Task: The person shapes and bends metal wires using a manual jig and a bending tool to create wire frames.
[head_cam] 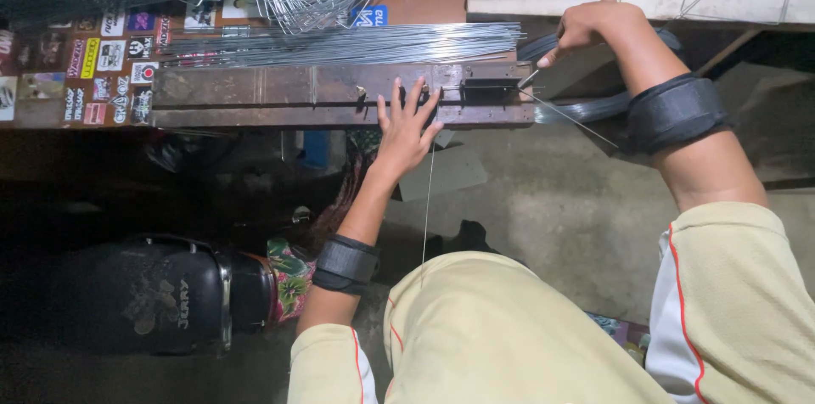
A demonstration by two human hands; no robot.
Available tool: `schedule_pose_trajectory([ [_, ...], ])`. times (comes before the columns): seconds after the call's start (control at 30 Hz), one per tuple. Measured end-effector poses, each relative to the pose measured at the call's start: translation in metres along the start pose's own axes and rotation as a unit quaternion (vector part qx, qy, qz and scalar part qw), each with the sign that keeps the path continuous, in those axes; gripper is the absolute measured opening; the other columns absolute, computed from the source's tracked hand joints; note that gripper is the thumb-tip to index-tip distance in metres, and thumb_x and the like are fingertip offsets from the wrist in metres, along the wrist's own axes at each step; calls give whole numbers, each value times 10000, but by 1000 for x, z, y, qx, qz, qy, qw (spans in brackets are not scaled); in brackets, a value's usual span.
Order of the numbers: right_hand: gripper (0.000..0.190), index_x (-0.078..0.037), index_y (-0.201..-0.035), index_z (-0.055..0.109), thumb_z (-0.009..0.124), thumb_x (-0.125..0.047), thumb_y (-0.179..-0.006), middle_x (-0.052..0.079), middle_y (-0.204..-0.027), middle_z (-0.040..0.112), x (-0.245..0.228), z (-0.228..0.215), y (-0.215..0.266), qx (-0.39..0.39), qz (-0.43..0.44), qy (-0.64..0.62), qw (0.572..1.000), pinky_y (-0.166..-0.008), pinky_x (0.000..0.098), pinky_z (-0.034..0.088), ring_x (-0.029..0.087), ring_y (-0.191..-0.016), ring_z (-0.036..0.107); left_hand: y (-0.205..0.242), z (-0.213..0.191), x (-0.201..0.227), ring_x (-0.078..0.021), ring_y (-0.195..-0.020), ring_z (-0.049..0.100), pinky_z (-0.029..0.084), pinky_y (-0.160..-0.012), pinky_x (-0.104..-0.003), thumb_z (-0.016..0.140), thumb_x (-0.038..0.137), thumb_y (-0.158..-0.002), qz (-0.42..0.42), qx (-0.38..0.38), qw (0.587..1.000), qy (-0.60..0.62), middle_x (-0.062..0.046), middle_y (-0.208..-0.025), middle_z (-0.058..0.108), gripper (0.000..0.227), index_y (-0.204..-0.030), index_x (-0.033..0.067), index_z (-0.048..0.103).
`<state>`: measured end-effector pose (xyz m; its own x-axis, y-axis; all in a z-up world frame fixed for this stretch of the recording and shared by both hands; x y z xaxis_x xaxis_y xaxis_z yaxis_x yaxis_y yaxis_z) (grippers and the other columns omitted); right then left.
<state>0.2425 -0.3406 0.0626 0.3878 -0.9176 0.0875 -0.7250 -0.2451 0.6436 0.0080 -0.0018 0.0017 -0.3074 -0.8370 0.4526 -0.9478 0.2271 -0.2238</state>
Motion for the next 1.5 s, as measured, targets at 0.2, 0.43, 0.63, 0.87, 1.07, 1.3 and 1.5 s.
schedule_pose_trajectory([
  [0.2,840,-130,-1206,803,736,-793,-693,135,-1171,796,1,0,-5,19,-16,29,999,-1080,525,336,346,-1157,690,0,1,-1,-434,-1568,91,38,-1215,-697,651,391,-996,4,8,1000,2,-74,-1694,227,595,-1546,235,487],
  [0.43,847,-97,-1190,806,785,-766,-672,135,-1214,770,-1,-2,-2,17,0,11,1000,-1158,568,263,367,-1217,648,-3,0,-1,-442,-1559,65,9,-1204,-691,637,420,-998,-6,-16,1000,4,-90,-1690,214,598,-1543,232,480],
  [0.63,856,-50,-1127,849,732,-792,-717,157,-1216,777,-1,-2,3,-6,23,4,1000,-1223,627,210,379,-1264,627,-1,-1,2,-432,-1565,72,12,-1214,-685,643,420,-992,-8,-7,1000,8,-83,-1690,232,612,-1554,240,477],
  [0.87,919,-42,-1172,811,759,-809,-667,196,-1239,758,2,9,16,-26,53,-65,996,-1007,510,517,399,-1169,685,-2,-1,1,-437,-1566,84,25,-1217,-686,648,427,-990,-2,-3,1000,9,-83,-1687,236,618,-1551,241,468],
  [1.07,881,-65,-1166,789,762,-790,-666,206,-1213,765,15,29,2,-15,46,-102,994,-1006,511,513,395,-1152,684,-1,3,-2,-452,-1552,82,38,-1200,-698,652,395,-990,3,-5,1000,8,-98,-1685,231,623,-1559,228,461],
  [1.3,926,-77,-1192,787,681,-858,-705,175,-1298,739,4,25,20,-5,83,-55,995,-1079,569,441,411,-1249,642,0,4,-3,-453,-1560,69,29,-1205,-700,654,415,-987,8,-8,1000,-1,-92,-1694,214,639,-1564,234,448],
  [1.5,964,-76,-1289,743,648,-865,-744,191,-1367,689,4,34,28,19,90,-65,994,-1120,613,363,421,-1310,590,-2,4,-9,-465,-1563,31,3,-1206,-700,631,429,-1012,23,-29,999,11,-107,-1705,176,647,-1587,230,411],
])
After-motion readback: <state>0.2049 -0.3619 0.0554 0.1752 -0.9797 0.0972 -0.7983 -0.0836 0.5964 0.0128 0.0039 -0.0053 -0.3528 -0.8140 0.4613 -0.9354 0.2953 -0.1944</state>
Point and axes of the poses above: each hand's wrist, its own y-axis away from the middle knuckle, its own z-axis out of the palm, x = y × z, the point moved 1 cm from there along -y, towards the middle knuckle
